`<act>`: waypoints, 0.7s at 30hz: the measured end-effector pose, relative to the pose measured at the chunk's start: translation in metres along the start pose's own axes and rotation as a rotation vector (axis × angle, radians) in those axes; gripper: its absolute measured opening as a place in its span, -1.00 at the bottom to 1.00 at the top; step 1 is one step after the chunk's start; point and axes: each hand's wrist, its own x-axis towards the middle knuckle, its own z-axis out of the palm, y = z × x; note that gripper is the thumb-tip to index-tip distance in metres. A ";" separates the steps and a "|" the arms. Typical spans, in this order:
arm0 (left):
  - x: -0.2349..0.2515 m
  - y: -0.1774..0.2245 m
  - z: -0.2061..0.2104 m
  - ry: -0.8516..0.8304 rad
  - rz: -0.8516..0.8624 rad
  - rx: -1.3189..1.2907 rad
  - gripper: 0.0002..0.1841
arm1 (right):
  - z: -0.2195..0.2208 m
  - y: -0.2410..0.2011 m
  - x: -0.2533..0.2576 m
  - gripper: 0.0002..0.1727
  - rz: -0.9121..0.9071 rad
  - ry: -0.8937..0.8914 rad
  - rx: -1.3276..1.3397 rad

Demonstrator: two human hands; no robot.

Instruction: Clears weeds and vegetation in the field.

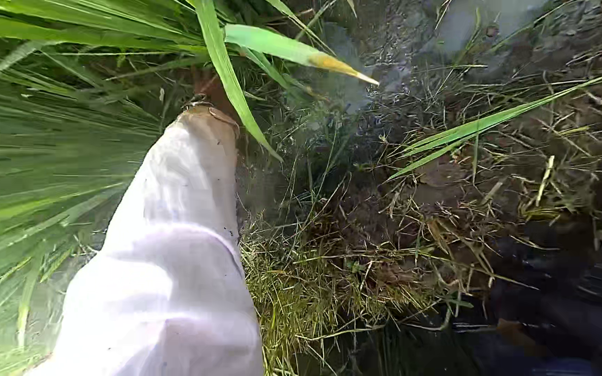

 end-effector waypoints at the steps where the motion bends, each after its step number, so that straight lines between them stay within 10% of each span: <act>1: 0.001 0.017 0.007 0.032 -0.083 -0.093 -0.54 | -0.013 0.022 -0.004 -0.45 -0.052 -0.003 0.025; 6: 0.019 0.009 -0.016 -0.267 -0.139 0.019 -0.48 | -0.033 0.042 0.007 -0.62 -0.155 -0.112 0.176; 11: -0.048 0.021 0.001 -0.334 -0.093 0.087 -0.47 | 0.051 -0.072 0.024 -0.79 0.125 0.170 0.075; 14: -0.094 0.038 0.033 -0.622 0.197 0.243 -0.65 | 0.004 -0.005 0.033 -0.70 -0.340 -0.301 0.280; 16: -0.127 0.044 0.029 -0.801 0.262 0.371 -0.67 | 0.033 -0.041 0.017 -0.82 -0.036 0.026 0.212; 21: -0.100 0.045 0.010 -0.475 0.268 0.355 -0.50 | 0.026 -0.040 0.017 -0.70 -0.045 -0.017 0.156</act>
